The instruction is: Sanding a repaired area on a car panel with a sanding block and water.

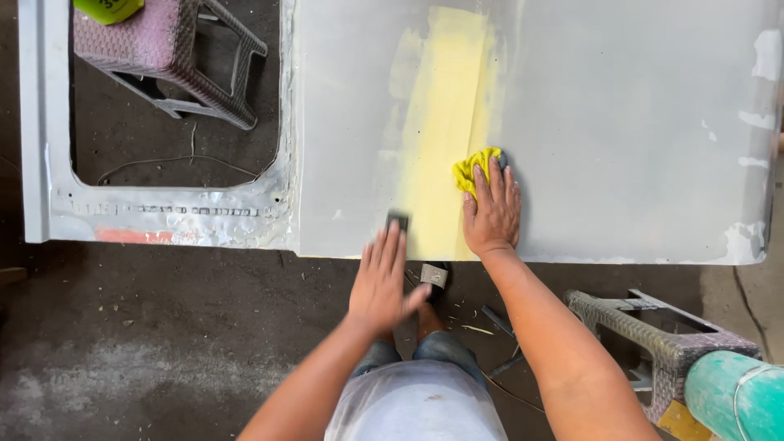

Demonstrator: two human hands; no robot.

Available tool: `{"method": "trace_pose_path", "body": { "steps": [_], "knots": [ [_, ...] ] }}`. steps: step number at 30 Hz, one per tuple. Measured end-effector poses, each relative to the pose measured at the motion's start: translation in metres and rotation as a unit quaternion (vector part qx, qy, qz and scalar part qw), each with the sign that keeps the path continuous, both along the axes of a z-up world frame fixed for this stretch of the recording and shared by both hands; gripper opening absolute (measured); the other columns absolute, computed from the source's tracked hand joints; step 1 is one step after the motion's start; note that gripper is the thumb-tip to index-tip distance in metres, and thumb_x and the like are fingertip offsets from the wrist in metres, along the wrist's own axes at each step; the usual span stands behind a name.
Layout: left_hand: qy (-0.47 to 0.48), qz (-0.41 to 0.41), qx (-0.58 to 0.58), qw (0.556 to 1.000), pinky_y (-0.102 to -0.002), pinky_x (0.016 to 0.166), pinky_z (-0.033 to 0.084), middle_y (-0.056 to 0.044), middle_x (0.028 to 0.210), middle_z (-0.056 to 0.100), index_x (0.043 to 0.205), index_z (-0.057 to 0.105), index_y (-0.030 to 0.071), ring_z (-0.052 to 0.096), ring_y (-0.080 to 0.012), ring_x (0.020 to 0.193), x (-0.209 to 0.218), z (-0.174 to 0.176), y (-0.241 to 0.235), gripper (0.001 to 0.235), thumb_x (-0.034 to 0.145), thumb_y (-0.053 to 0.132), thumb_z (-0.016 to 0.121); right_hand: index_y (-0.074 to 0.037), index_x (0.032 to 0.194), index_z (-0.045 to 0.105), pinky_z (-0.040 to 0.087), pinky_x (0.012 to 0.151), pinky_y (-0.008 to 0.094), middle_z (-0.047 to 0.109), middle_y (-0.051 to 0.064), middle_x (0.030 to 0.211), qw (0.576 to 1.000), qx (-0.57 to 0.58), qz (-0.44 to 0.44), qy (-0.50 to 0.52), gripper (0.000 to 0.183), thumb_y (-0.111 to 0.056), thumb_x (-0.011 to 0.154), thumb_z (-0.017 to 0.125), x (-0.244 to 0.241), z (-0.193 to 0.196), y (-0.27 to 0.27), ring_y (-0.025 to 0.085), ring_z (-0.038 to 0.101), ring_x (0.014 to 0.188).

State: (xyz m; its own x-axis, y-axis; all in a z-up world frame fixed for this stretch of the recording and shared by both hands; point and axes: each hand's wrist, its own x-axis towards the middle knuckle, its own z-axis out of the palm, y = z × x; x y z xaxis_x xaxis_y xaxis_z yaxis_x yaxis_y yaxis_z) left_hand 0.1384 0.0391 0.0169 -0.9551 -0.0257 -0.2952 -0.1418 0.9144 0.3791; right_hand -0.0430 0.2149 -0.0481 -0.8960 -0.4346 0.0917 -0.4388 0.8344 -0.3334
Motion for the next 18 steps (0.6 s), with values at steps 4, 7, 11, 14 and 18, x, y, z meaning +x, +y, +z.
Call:
{"method": "trace_pose_path", "body": {
  "steps": [4, 7, 11, 14, 18],
  "knots": [
    [-0.016, -0.002, 0.012, 1.000, -0.052, 0.122, 0.009, -0.025, 0.167, 0.009, 0.156, 0.021, -0.006, 0.009, -0.0375, 0.155, -0.008, -0.013, -0.003, 0.104, 0.091, 0.071, 0.047, -0.014, 0.156, 0.049, 0.021, 0.124, 0.058, 0.032, 0.013, 0.169, 1.000, 0.005, -0.004, 0.010, 0.054, -0.034, 0.105, 0.050, -0.001, -0.005, 0.000, 0.042, 0.027, 0.154],
    [0.020, -0.013, -0.046, 0.999, -0.052, 0.120, 0.009, -0.023, 0.166, 0.009, 0.157, 0.020, -0.004, 0.010, -0.0355, 0.153, -0.067, -0.025, -0.019, 0.102, 0.091, 0.070, 0.045, -0.014, 0.156, 0.049, 0.022, 0.123, 0.058, 0.032, 0.013, 0.168, 1.000, 0.009, -0.007, 0.004, 0.055, -0.035, 0.104, 0.051, 0.000, -0.003, 0.002, 0.043, 0.027, 0.153],
    [0.068, 0.049, -0.038, 0.996, -0.051, 0.125, 0.012, -0.022, 0.169, 0.012, 0.159, 0.024, -0.005, 0.012, -0.0349, 0.157, -0.102, -0.015, -0.031, 0.103, 0.092, 0.069, 0.049, -0.014, 0.155, 0.050, 0.022, 0.124, 0.058, 0.032, 0.012, 0.169, 1.000, 0.003, -0.001, 0.006, 0.055, -0.034, 0.104, 0.052, 0.001, -0.005, 0.004, 0.042, 0.028, 0.154],
    [0.042, 0.012, -0.027, 0.999, -0.051, 0.125, 0.012, -0.024, 0.169, 0.010, 0.158, 0.022, -0.006, 0.010, -0.0370, 0.157, -0.044, -0.007, -0.014, 0.104, 0.091, 0.069, 0.049, -0.014, 0.155, 0.050, 0.022, 0.124, 0.058, 0.031, 0.012, 0.169, 1.000, -0.001, 0.000, 0.009, 0.055, -0.033, 0.103, 0.052, -0.001, -0.004, 0.001, 0.042, 0.027, 0.154],
    [-0.059, -0.024, 0.014, 0.998, -0.051, 0.124, 0.009, -0.024, 0.167, 0.006, 0.157, 0.020, -0.006, 0.006, -0.0367, 0.156, 0.020, -0.003, 0.013, 0.105, 0.091, 0.071, 0.046, -0.013, 0.155, 0.050, 0.022, 0.123, 0.058, 0.031, 0.013, 0.169, 1.000, 0.006, -0.003, 0.002, 0.055, -0.032, 0.103, 0.052, 0.000, -0.001, 0.000, 0.044, 0.026, 0.153]
  ]
}}
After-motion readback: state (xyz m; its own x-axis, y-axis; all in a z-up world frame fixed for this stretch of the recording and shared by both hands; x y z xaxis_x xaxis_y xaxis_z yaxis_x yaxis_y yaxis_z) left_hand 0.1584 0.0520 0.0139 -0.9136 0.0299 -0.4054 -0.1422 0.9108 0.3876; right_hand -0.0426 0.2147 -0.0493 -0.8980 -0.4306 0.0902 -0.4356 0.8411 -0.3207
